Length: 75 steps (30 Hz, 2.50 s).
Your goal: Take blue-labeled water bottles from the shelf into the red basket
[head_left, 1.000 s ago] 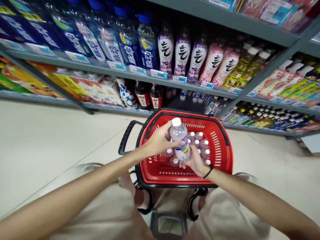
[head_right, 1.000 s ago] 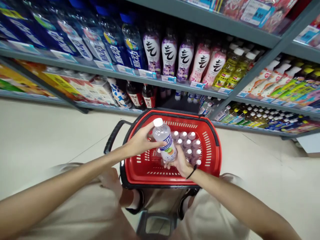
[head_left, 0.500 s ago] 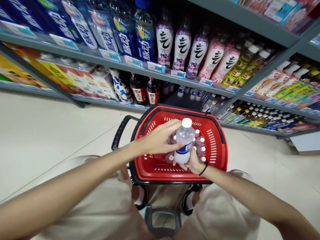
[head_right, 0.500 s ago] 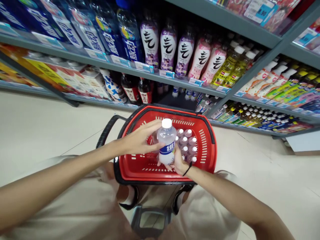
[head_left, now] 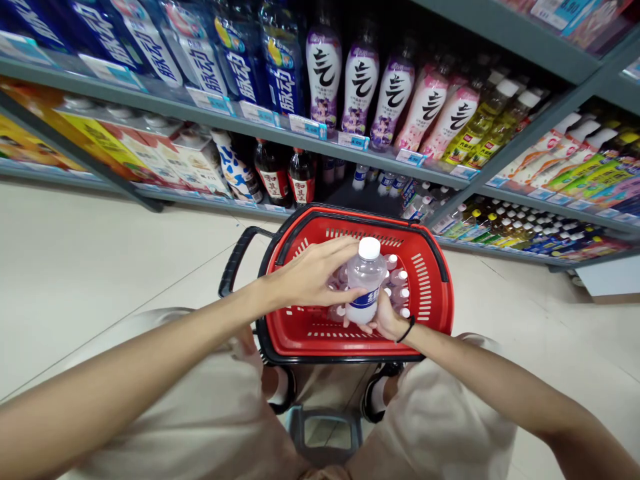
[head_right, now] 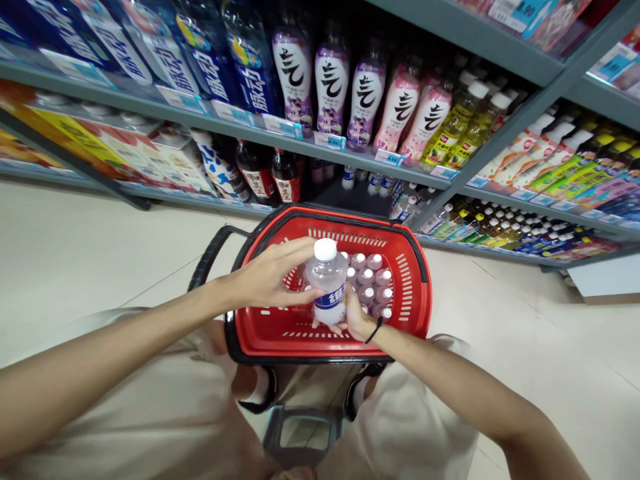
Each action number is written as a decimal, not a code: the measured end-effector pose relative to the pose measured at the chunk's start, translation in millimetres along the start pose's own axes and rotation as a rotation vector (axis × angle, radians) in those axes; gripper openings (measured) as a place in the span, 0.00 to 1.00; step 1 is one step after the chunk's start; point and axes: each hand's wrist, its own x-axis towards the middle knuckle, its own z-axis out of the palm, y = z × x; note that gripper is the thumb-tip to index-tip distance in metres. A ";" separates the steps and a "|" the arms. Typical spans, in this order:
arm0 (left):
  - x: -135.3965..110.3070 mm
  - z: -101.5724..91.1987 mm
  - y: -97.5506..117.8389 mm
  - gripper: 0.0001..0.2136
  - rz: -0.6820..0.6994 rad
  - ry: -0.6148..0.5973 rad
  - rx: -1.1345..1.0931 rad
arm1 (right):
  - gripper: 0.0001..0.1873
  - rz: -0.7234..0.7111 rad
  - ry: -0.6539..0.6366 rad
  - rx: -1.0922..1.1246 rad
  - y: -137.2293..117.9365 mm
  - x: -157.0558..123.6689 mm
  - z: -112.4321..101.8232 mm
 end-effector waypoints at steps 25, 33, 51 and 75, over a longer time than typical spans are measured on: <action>-2.2 -0.2 -0.5 0.29 0.032 -0.005 0.007 | 0.42 -0.005 -0.026 0.018 -3.6 -2.2 3.8; -1.7 -0.3 -0.1 0.28 0.037 -0.007 -0.002 | 0.43 -0.010 -0.017 0.009 0.6 -2.1 0.7; -1.1 -0.1 -0.2 0.27 0.034 -0.007 0.011 | 0.46 0.014 -0.012 0.030 -5.3 -6.0 3.5; -1.7 -0.7 1.3 0.26 0.019 -0.034 0.011 | 0.43 0.030 -0.012 0.032 -6.1 -6.4 5.2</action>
